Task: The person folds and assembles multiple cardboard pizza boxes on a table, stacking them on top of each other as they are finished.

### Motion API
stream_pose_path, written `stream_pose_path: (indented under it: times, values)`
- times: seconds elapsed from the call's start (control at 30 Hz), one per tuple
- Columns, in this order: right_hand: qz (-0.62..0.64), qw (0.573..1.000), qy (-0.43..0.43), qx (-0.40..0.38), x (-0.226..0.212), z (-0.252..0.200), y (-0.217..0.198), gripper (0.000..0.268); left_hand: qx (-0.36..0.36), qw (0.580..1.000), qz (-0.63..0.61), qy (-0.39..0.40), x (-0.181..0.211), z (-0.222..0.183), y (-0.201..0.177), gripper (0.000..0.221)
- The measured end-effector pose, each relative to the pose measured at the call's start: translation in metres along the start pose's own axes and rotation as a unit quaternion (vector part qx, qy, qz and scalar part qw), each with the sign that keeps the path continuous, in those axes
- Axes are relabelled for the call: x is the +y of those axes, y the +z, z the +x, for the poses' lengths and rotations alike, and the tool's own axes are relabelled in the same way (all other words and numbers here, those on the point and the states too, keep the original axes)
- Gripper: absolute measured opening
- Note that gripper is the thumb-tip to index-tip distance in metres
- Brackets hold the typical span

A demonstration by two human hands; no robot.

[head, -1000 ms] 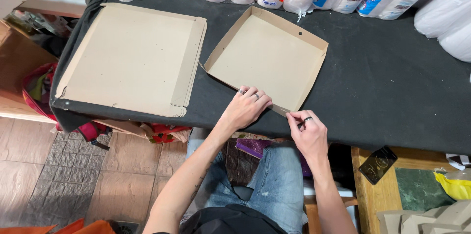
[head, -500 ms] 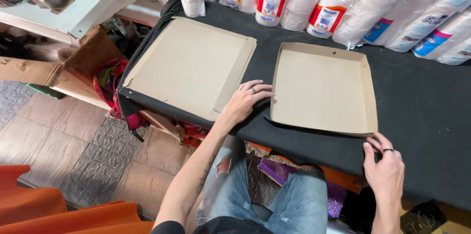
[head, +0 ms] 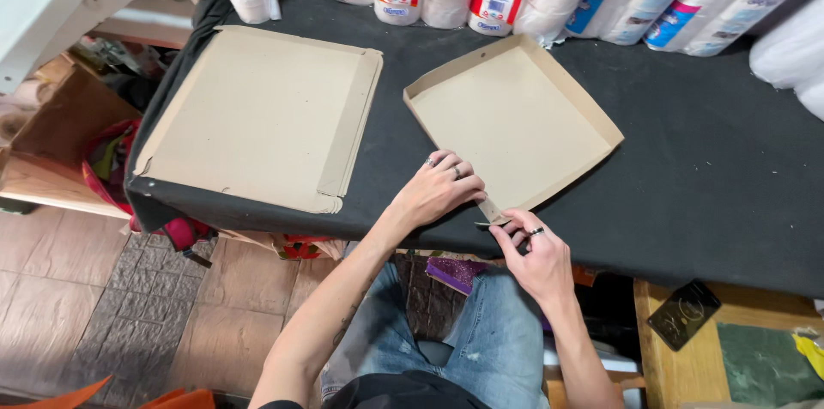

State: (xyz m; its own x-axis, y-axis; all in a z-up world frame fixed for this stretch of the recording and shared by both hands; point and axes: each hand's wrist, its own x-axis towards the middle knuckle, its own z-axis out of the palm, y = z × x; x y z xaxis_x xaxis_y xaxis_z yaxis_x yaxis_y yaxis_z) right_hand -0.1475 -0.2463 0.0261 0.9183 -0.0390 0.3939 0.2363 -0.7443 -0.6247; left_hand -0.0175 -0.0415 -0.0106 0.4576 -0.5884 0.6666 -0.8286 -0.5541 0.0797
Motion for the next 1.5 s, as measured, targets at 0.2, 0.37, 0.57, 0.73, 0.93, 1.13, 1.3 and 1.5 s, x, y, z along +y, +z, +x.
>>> stream_pose_path:
  times: [0.2, 0.37, 0.57, 0.73, 0.93, 1.13, 1.3, 1.5]
  values:
    - [-0.044, 0.996, 0.025, 0.069, 0.027, -0.006, -0.008, 0.013, 0.016, 0.999, -0.025, -0.022, 0.043, 0.016, -0.006, 0.024]
    - [-0.039, 0.994, 0.071, 0.066, 0.037, -0.006, -0.016, 0.015, 0.017, 1.000, -0.011, -0.017, 0.046, 0.016, -0.005, 0.014]
    - [-0.035, 0.996, 0.053, 0.066, 0.021, 0.001, -0.016, 0.013, 0.027, 0.999, -0.008, -0.020, 0.046, 0.015, -0.003, 0.015]
    - [-0.081, 0.996, 0.037, 0.031, -0.006, 0.012, -0.025, 0.011, 0.015, 0.998, -0.052, -0.033, 0.046, 0.009, -0.001, 0.021]
    - [-0.072, 0.993, 0.087, -0.026, 0.027, 0.009, -0.044, 0.014, 0.056, 0.991, -0.032, -0.119, -0.018, -0.019, -0.022, 0.031]
    - [-0.068, 0.990, 0.126, 0.011, 0.058, 0.011, -0.069, 0.019, -0.093, 0.978, -0.017, -0.187, -0.042, -0.028, -0.068, 0.050]
    - [-0.003, 0.986, 0.161, 0.048, 0.060, 0.013, -0.066, 0.042, -0.140, 0.984, -0.032, -0.106, 0.004, -0.015, -0.066, 0.030]
    - [0.065, 0.981, 0.148, 0.103, 0.109, 0.003, -0.059, 0.050, -0.147, 0.980, -0.128, -0.051, 0.065, 0.001, -0.044, 0.013]
